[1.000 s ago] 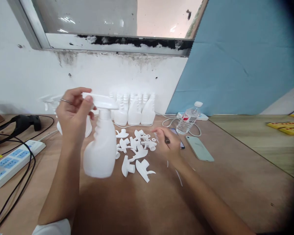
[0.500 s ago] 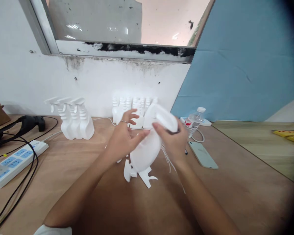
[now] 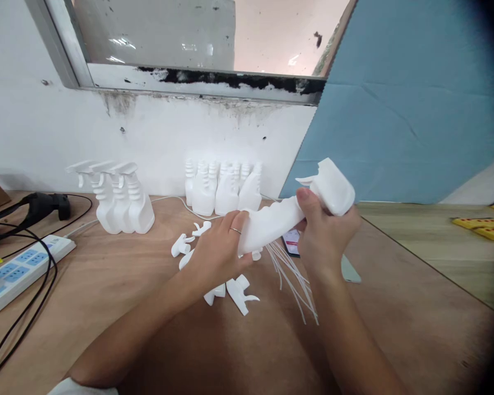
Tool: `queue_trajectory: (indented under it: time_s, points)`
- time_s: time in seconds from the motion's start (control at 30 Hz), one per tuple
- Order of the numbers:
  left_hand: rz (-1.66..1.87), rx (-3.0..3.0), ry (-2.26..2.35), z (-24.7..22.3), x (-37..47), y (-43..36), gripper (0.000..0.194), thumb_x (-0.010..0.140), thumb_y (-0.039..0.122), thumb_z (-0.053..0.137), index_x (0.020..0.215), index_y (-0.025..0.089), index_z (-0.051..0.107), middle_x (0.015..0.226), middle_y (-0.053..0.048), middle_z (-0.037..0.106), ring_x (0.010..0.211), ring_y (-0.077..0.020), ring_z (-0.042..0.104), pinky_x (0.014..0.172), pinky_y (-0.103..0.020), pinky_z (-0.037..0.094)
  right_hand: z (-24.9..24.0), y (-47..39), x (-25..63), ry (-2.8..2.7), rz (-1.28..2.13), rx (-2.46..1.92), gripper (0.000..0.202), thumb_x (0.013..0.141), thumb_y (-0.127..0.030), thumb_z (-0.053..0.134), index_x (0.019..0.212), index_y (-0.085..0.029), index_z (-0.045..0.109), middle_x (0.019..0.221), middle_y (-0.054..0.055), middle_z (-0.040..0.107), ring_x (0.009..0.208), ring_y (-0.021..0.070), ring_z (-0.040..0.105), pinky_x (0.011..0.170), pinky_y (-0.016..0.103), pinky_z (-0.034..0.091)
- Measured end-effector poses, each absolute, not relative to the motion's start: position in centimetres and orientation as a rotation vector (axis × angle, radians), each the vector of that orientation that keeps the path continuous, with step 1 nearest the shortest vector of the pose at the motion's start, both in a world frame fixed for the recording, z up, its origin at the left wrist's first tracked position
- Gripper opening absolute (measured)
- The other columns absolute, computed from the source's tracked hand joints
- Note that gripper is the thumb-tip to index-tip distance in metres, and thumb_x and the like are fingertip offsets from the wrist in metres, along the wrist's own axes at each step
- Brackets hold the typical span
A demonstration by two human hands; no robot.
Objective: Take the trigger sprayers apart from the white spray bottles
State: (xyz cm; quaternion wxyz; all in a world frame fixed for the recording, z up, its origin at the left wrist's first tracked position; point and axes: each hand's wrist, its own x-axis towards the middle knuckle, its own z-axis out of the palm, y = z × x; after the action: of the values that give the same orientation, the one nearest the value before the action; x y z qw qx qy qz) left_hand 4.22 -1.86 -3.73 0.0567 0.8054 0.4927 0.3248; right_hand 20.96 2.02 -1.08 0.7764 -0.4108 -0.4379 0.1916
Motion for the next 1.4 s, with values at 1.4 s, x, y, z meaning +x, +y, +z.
queue_trajectory:
  time_s: [1.4]
  points:
    - [1.434, 1.575, 2.218, -9.4, -10.2, 10.9, 0.054, 0.078, 0.047, 0.058, 0.121, 0.018, 0.044, 0.08, -0.006, 0.066, 0.081, -0.0269, 0.065, 0.074, -0.036, 0.049, 3.3, 0.6, 32.3, -0.959, 0.207, -0.353, 0.033, 0.061, -0.042, 0.072, 0.089, -0.023, 0.072, 0.086, 0.0, 0.053, 0.052, 0.0057, 0.035, 0.039, 0.019, 0.019]
